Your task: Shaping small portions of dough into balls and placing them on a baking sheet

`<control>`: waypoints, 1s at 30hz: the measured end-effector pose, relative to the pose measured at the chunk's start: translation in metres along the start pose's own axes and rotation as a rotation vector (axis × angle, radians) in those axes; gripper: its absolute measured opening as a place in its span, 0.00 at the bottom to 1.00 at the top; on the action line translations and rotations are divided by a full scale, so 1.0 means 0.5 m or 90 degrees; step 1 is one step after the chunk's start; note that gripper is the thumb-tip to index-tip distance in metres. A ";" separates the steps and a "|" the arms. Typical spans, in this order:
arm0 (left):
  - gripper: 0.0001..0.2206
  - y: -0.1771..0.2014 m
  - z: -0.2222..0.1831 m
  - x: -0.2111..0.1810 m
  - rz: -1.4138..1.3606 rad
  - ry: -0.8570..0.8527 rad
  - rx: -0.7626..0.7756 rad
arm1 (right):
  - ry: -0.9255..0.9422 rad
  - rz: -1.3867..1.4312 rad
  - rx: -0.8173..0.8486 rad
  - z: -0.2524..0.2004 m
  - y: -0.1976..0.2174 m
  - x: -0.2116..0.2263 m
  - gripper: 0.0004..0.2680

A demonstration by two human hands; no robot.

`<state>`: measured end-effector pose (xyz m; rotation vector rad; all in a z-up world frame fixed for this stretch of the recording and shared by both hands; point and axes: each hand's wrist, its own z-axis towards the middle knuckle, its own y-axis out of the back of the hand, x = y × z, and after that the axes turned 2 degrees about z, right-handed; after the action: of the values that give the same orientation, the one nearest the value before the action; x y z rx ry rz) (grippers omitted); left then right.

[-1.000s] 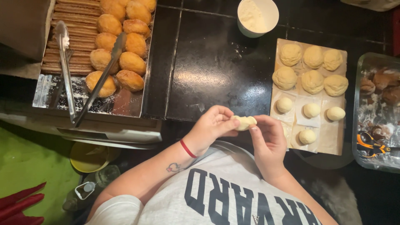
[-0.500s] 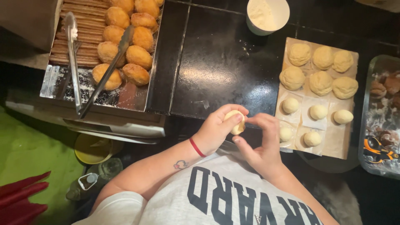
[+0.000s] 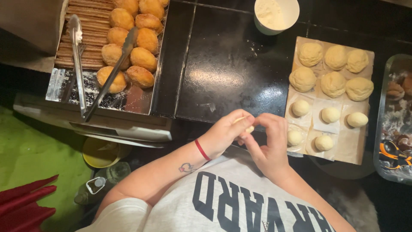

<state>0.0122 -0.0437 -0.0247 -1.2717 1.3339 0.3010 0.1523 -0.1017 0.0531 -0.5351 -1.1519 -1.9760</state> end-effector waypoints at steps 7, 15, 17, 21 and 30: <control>0.13 -0.032 -0.013 -0.079 -0.071 0.010 -0.026 | 0.026 0.057 -0.010 0.016 0.015 0.027 0.17; 0.20 -0.023 -0.024 -0.079 0.044 -0.034 0.060 | 0.032 -0.002 0.008 0.019 0.012 0.016 0.10; 0.17 -0.024 -0.014 -0.064 0.019 -0.040 0.038 | 0.022 0.014 0.001 0.019 0.010 0.022 0.12; 0.17 -0.043 -0.024 -0.105 -0.049 -0.046 -0.020 | -0.007 0.082 -0.014 0.004 0.007 0.014 0.18; 0.20 -0.024 -0.032 -0.082 -0.044 -0.002 0.028 | -0.006 0.073 0.077 0.023 0.006 0.026 0.15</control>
<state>0.0001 -0.0415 0.0194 -1.2766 1.2847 0.2235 0.1463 -0.0981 0.0694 -0.5362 -1.2109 -1.7950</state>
